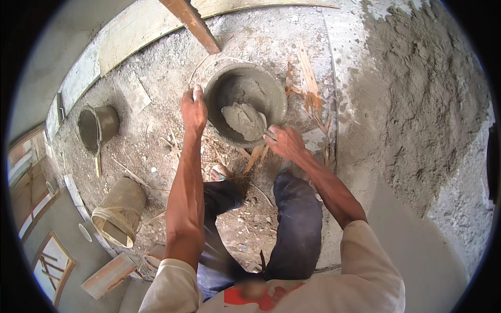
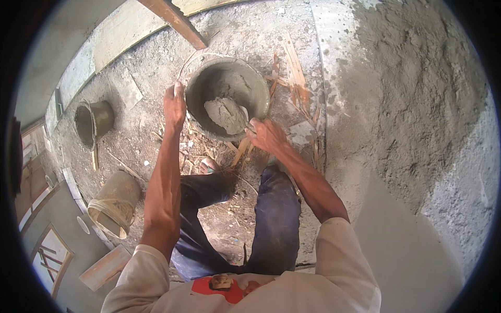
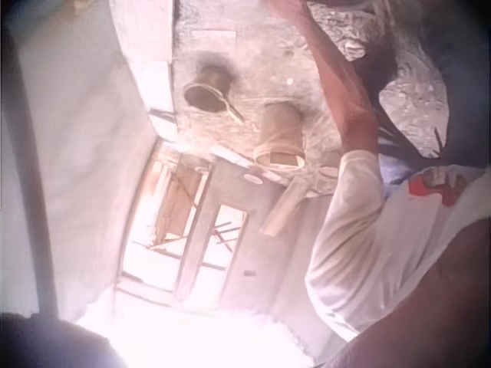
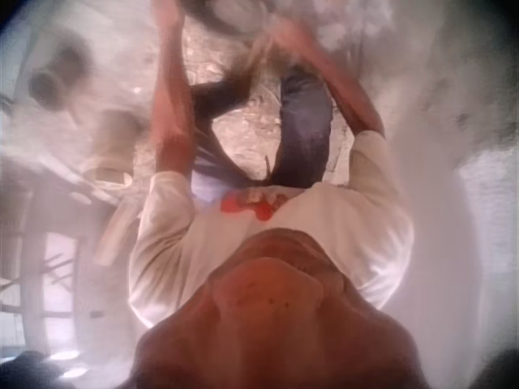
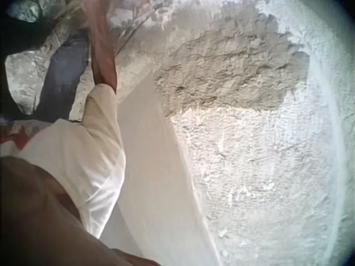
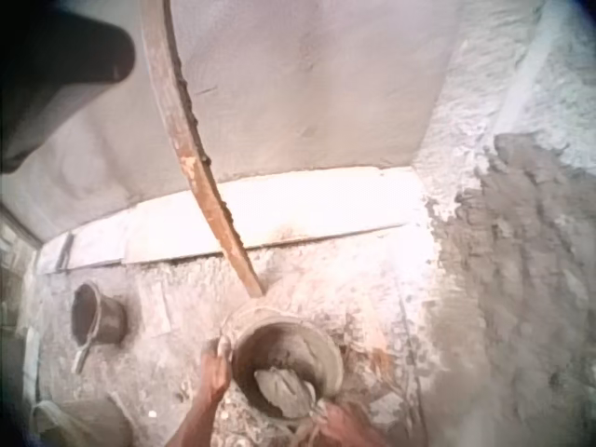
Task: The person pours water into a bucket of mortar, mixes the contents with a trowel, and then applies the mixture to a section of an unfinished wall.
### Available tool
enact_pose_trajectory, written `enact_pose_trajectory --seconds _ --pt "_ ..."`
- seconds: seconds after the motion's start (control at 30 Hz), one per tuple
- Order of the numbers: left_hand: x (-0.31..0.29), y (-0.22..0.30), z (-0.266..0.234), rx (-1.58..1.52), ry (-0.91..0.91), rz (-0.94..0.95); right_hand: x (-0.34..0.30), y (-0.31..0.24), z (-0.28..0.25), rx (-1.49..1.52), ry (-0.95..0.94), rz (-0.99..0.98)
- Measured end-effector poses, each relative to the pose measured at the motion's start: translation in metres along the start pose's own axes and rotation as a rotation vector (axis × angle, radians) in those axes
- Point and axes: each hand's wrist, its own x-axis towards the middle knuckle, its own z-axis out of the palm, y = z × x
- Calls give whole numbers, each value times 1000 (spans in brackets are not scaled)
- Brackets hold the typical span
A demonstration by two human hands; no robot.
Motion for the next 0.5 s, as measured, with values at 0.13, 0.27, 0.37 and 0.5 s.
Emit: enact_pose_trajectory --seconds 0.13,0.27,0.37,0.5 --pt "-71 -32 -74 196 -163 158 -52 -42 -60 32 58 -65" --pt "-186 -119 -169 153 -400 149 -119 -112 -88 45 155 -121" --pt "-254 -77 -217 344 -740 -52 -204 -149 -131 102 235 -145" --pt "-312 -109 -268 283 -771 -383 -308 -178 -192 511 338 -110"
